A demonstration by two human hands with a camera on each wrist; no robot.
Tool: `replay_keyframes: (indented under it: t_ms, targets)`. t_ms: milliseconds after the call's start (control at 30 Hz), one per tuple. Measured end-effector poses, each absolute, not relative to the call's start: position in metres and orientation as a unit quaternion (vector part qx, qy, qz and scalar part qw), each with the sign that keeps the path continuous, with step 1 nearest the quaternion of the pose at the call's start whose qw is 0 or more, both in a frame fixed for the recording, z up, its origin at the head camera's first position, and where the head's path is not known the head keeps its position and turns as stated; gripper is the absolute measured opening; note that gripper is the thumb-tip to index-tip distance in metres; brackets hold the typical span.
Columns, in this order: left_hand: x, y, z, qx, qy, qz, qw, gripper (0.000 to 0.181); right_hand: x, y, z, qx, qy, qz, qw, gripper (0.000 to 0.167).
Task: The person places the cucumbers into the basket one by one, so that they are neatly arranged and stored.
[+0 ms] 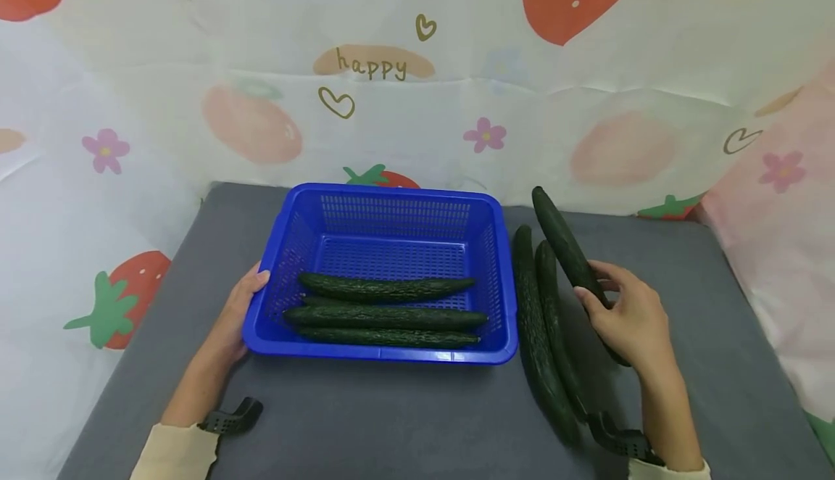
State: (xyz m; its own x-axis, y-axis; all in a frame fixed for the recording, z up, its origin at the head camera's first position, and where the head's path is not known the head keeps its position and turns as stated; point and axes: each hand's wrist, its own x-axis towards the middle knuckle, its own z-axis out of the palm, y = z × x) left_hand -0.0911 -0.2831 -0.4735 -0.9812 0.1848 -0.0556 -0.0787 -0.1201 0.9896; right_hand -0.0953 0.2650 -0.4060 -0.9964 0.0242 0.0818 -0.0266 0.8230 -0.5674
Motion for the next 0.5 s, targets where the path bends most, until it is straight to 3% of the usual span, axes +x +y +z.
replay_keyframes:
  t_ms: [233,367,500]
  targets:
    - [-0.088,-0.286,-0.474,0.029,0.663,0.742,0.093,0.06,-0.1,0.246,-0.393,0.062,-0.951,0.297,0.064,0.048]
    - [-0.088,-0.287,-0.473,0.026,0.664,0.742,0.093,0.059,-0.106,0.24,-0.387,0.099,-0.941,0.323,0.031,0.048]
    - [-0.088,-0.286,-0.474,0.025,0.655,0.75,0.091,0.045,-0.113,0.234,-0.378,0.12,-0.93,0.347,-0.014,0.048]
